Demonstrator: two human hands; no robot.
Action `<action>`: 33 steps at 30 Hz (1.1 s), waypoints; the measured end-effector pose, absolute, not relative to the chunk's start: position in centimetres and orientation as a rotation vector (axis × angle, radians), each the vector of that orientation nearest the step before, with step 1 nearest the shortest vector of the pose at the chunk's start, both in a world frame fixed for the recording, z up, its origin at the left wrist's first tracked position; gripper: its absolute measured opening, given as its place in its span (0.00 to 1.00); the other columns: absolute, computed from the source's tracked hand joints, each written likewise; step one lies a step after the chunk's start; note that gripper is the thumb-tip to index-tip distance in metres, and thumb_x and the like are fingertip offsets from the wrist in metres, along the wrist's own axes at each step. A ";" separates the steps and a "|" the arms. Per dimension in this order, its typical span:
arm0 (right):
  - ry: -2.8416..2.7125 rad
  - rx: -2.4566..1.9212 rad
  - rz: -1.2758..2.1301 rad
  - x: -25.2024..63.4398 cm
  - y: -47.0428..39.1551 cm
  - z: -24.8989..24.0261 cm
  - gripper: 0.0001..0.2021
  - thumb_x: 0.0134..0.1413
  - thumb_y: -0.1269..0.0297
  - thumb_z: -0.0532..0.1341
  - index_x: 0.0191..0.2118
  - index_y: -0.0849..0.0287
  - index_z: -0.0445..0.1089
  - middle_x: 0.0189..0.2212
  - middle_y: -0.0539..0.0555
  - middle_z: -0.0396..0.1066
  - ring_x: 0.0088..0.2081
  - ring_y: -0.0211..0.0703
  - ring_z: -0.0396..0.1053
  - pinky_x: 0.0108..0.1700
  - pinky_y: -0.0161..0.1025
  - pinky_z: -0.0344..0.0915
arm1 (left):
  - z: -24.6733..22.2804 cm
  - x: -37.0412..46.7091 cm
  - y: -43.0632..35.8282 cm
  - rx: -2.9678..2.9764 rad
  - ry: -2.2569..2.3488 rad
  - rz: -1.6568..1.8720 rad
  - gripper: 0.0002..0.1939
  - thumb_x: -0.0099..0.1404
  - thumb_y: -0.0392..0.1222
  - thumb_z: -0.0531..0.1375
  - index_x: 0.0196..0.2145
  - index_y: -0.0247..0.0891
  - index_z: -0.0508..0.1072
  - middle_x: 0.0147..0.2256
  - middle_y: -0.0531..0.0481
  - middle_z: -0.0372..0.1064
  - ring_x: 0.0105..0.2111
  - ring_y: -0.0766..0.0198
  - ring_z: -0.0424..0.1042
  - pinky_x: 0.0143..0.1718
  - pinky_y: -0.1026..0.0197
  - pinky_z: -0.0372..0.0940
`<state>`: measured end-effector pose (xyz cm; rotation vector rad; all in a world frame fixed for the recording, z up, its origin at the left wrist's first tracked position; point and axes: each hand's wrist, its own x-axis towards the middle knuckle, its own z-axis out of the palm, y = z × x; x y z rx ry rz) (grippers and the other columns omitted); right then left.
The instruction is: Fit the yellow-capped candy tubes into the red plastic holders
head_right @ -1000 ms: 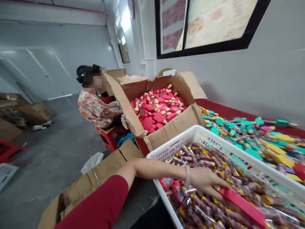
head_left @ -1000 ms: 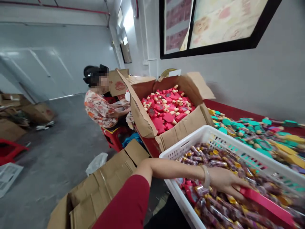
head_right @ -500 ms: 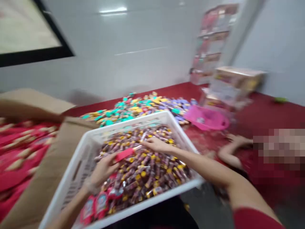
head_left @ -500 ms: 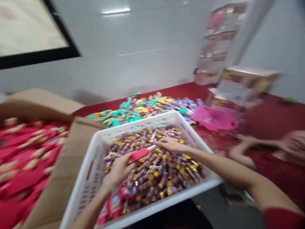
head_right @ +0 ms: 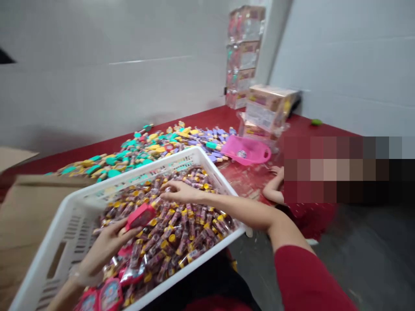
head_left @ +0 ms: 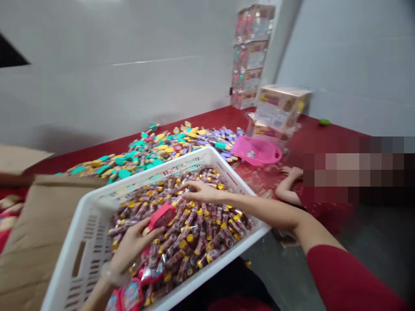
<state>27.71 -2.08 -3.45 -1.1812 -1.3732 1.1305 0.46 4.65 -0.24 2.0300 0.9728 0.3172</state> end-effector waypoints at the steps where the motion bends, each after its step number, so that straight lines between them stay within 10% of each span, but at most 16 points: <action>1: -1.389 -1.171 1.138 27.7 -2.3 -3.3 0.27 0.48 0.42 0.69 0.46 0.59 0.71 0.26 0.47 0.69 0.23 0.34 0.61 0.24 0.32 0.57 | -0.2 0.5 4.6 1.993 0.952 0.262 0.26 0.56 0.59 0.65 0.43 0.37 0.79 0.33 0.50 0.76 0.36 0.56 0.72 0.37 0.61 0.67; 10: -1.377 -1.392 1.252 28.3 -2.3 -4.9 0.28 0.54 0.34 0.60 0.27 0.58 0.63 0.15 0.44 0.57 0.15 0.34 0.55 0.18 0.33 0.51 | -2.2 0.0 4.6 2.162 0.848 0.532 0.21 0.60 0.48 0.63 0.49 0.36 0.77 0.40 0.48 0.77 0.38 0.60 0.73 0.41 0.62 0.64; 15: -1.466 -1.301 1.170 28.5 -2.7 -4.3 0.24 0.49 0.46 0.70 0.46 0.57 0.71 0.30 0.50 0.71 0.25 0.37 0.63 0.25 0.35 0.60 | -2.7 0.0 4.7 1.828 0.796 0.302 0.24 0.61 0.53 0.64 0.48 0.33 0.78 0.38 0.49 0.76 0.37 0.59 0.73 0.38 0.63 0.66; 21: -1.311 -1.352 1.377 28.4 -2.5 -4.9 0.27 0.51 0.34 0.62 0.29 0.56 0.62 0.13 0.43 0.57 0.13 0.34 0.50 0.15 0.34 0.46 | -3.1 -0.2 4.8 2.256 0.804 0.618 0.22 0.61 0.45 0.63 0.52 0.39 0.76 0.43 0.46 0.76 0.41 0.58 0.72 0.47 0.59 0.64; 27: -1.479 -1.319 1.189 28.4 -2.4 -5.0 0.26 0.50 0.44 0.69 0.48 0.56 0.69 0.27 0.48 0.68 0.24 0.38 0.63 0.25 0.34 0.59 | -2.7 0.2 4.8 1.880 0.801 0.383 0.24 0.59 0.49 0.65 0.50 0.35 0.76 0.39 0.50 0.77 0.38 0.59 0.73 0.40 0.63 0.66; 33: -1.352 -1.394 1.409 28.8 -2.4 -5.5 0.26 0.53 0.35 0.62 0.30 0.56 0.64 0.15 0.44 0.56 0.15 0.35 0.51 0.17 0.34 0.48 | -2.7 0.0 4.5 2.269 0.816 0.583 0.20 0.61 0.45 0.64 0.51 0.40 0.77 0.40 0.48 0.76 0.40 0.60 0.71 0.46 0.62 0.63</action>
